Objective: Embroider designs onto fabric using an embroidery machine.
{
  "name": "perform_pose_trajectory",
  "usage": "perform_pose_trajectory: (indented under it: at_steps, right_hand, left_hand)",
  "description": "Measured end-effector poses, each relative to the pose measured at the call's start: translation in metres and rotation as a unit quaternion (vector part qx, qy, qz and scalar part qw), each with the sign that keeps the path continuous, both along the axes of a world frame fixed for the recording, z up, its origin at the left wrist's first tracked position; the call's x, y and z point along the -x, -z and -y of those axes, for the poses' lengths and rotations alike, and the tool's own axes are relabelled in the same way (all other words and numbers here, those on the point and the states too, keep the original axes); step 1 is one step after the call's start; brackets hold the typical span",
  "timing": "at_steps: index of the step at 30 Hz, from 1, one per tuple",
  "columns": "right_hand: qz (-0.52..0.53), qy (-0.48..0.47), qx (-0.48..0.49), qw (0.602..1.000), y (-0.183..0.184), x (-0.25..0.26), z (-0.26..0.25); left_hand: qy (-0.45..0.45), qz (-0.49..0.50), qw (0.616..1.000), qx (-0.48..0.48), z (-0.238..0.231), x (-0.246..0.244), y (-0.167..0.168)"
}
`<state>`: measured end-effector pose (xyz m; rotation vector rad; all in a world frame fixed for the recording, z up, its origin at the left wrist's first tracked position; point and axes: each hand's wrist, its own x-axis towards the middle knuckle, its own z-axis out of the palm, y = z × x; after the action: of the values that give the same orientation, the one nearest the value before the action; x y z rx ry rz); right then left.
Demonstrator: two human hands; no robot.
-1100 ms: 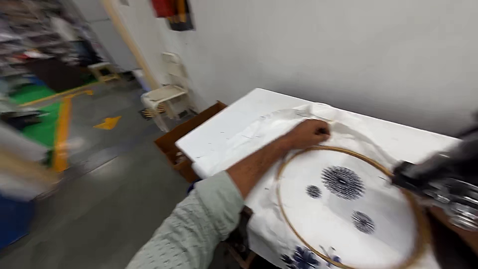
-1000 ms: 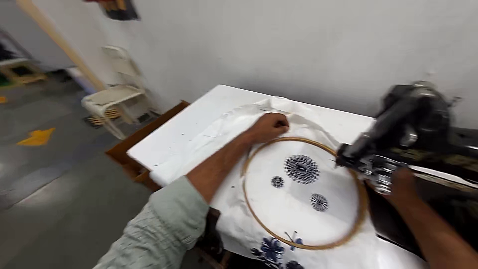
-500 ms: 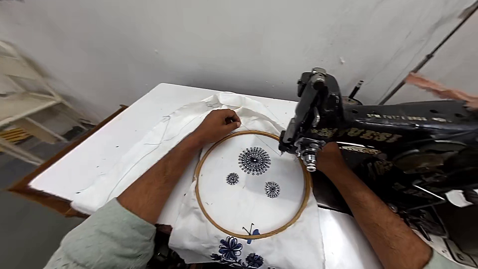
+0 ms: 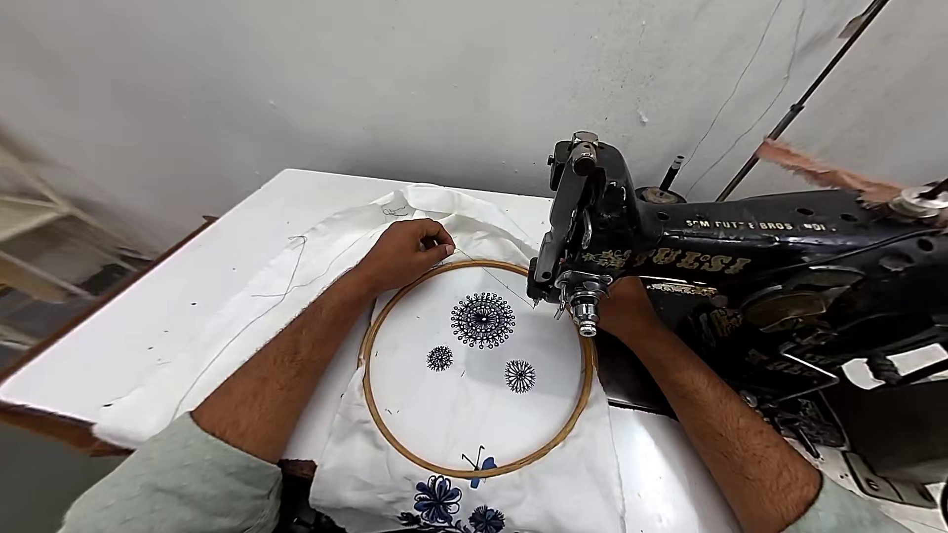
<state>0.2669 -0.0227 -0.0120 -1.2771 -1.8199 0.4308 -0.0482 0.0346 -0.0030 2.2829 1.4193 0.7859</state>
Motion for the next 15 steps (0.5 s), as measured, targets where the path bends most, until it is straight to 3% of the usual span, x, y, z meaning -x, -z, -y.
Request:
perform_pose_trajectory:
  at_steps: [15]
  right_hand:
    - [0.005,-0.014,-0.014,1.000,0.0012,-0.0014,-0.0003]
  left_hand:
    - [0.002,-0.007,1.000,-0.003,0.0000,0.0003,0.0001]
